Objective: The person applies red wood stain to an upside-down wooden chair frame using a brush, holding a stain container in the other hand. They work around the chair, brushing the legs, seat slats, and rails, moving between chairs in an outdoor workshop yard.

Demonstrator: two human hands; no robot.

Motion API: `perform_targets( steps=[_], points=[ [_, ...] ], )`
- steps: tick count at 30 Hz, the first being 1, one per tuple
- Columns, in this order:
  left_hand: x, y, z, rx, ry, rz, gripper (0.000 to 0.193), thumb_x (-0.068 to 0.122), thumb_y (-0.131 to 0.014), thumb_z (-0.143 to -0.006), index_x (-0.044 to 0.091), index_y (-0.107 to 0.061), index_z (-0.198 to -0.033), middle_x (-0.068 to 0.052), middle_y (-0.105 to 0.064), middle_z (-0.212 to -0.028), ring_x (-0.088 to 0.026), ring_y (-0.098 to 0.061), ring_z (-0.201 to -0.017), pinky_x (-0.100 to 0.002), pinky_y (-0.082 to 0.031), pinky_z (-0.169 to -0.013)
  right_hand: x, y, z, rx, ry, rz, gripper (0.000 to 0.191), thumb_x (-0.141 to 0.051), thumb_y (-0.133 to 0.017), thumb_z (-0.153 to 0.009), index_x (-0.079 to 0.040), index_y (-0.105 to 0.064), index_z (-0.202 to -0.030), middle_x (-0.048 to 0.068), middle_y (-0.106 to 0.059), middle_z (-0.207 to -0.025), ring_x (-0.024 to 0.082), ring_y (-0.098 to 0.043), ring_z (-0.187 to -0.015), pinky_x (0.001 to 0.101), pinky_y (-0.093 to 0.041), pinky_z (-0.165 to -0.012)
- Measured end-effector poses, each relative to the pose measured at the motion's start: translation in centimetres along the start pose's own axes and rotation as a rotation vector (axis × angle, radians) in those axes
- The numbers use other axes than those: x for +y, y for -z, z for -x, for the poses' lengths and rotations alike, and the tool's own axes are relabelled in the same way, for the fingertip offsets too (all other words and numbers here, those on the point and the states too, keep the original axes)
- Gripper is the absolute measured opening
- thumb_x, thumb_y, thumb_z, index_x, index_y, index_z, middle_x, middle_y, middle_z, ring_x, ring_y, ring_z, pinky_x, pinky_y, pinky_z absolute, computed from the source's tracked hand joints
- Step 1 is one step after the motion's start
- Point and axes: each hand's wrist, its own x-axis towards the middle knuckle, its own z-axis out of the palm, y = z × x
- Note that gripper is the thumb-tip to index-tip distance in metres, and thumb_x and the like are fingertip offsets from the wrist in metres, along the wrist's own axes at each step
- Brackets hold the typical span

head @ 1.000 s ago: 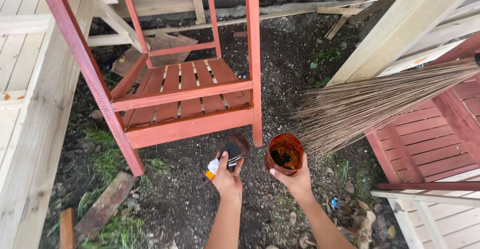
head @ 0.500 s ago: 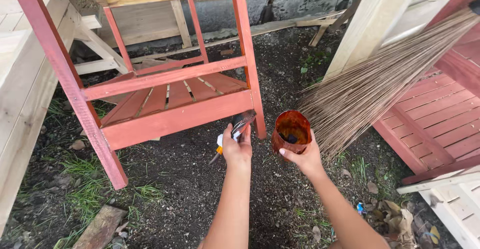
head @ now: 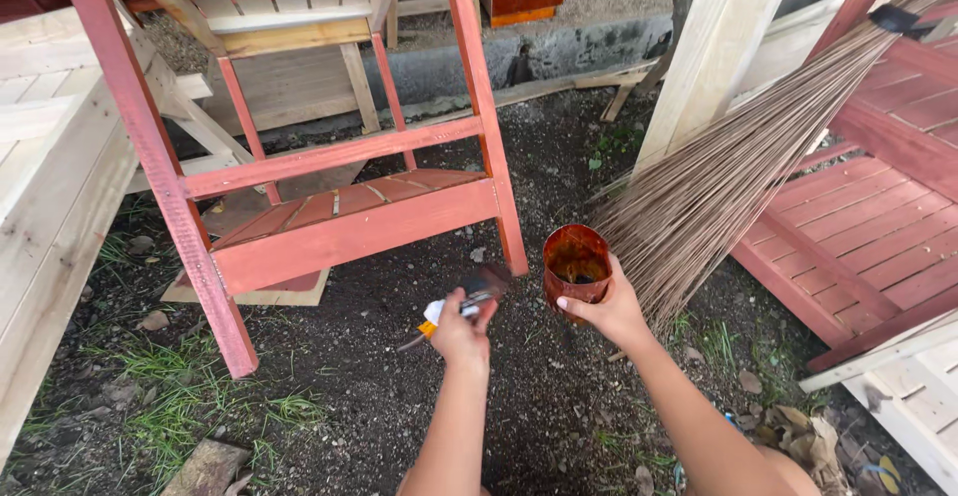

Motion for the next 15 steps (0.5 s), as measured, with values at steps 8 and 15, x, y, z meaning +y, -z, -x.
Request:
perform_targets(
  steps=[8, 15],
  points=[
    [-1.4, -5.0, -0.2, -0.112, 0.065, 0.302, 0.025, 0.014, -0.069, -0.092, 0.001, -0.058, -0.111, -0.016, -0.066, -0.106, -0.031, -0.069, -0.096, -0.047, -0.064, -0.084, -0.2, -0.8, 0.5, 0.016, 0.004, -0.024, 0.107, -0.025, -0.094, -0.062, -0.006, -0.038, -0.151, 0.012, -0.059, -0.143, 0.027, -0.057, -0.135, 0.0434, -0.045, -0.114],
    [1.2, -1.7, -0.2, -0.093, 0.126, -0.084, 0.026, 0.01, -0.069, -0.089, -0.003, -0.058, -0.109, -0.022, -0.067, -0.1, -0.037, -0.071, -0.085, -0.048, -0.066, -0.074, -0.5, -0.2, 0.7, 0.008, -0.077, 0.042, 0.113, -0.031, -0.094, -0.06, -0.01, -0.035, -0.154, 0.01, -0.057, -0.145, 0.026, -0.055, -0.136, 0.0434, -0.044, -0.114]
  ],
)
